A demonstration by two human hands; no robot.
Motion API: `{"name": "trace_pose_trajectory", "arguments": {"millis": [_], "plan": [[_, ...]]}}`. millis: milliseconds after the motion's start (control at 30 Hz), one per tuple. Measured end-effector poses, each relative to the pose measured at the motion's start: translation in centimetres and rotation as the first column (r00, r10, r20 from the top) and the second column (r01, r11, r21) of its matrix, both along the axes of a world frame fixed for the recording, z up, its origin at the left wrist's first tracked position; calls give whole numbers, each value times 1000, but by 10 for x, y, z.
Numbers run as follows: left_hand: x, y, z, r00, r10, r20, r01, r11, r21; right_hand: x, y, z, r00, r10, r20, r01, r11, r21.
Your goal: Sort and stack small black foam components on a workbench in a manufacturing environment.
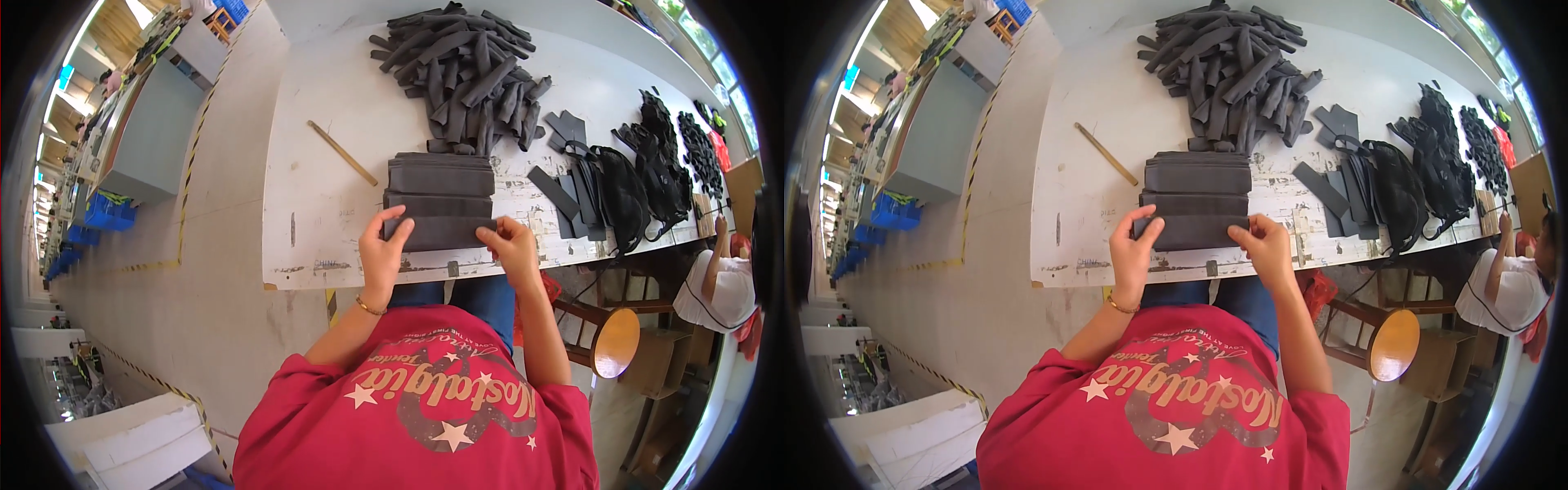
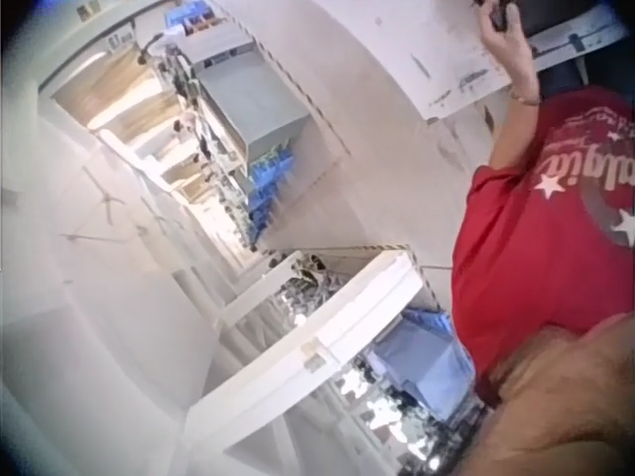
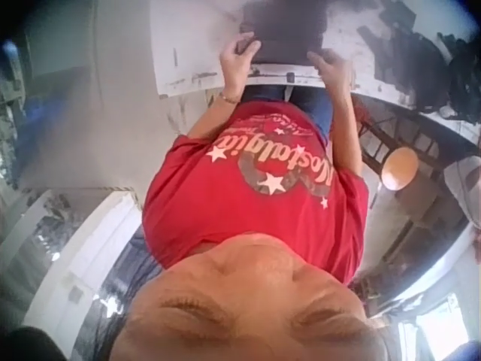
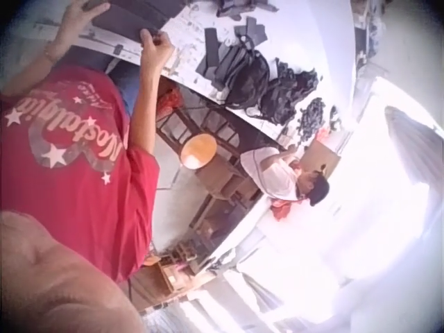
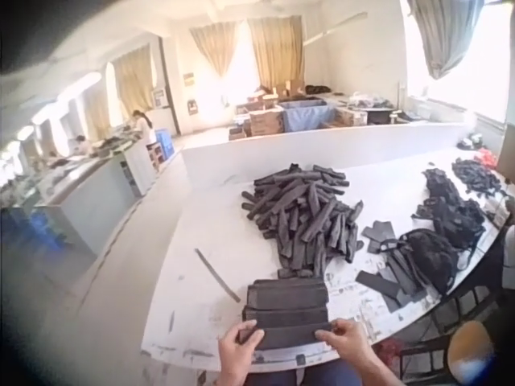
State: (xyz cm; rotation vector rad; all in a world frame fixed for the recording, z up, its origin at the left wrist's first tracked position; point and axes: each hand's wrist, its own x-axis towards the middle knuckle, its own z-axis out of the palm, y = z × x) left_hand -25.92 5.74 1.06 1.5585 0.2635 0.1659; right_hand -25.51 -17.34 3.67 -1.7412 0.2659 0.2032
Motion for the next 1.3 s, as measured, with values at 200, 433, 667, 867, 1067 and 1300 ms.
{"name": "trace_pose_trajectory", "arguments": {"millis": [200,433,667,867,1067,1300], "plan": [[-8,-4,-31,966,75,246,-156,931,330,-10,11,-43,980,-103,168,139,966,-220],[-1,-10,-37,905,113,411,-309,838,451,-6,6,-53,976,-136,168,194,897,-398],[92,0,20,875,-51,481,-187,881,434,37,-84,-48,899,-81,431,370,667,-647],[252,-43,3,931,-351,101,244,804,543,77,-140,-73,898,243,368,323,207,-924],[310,-76,-45,923,-357,-140,307,468,829,81,-143,-84,861,507,45,88,-61,-994],[312,-45,-29,919,-358,-168,381,914,137,83,-144,-77,827,550,118,81,91,-992]]}}
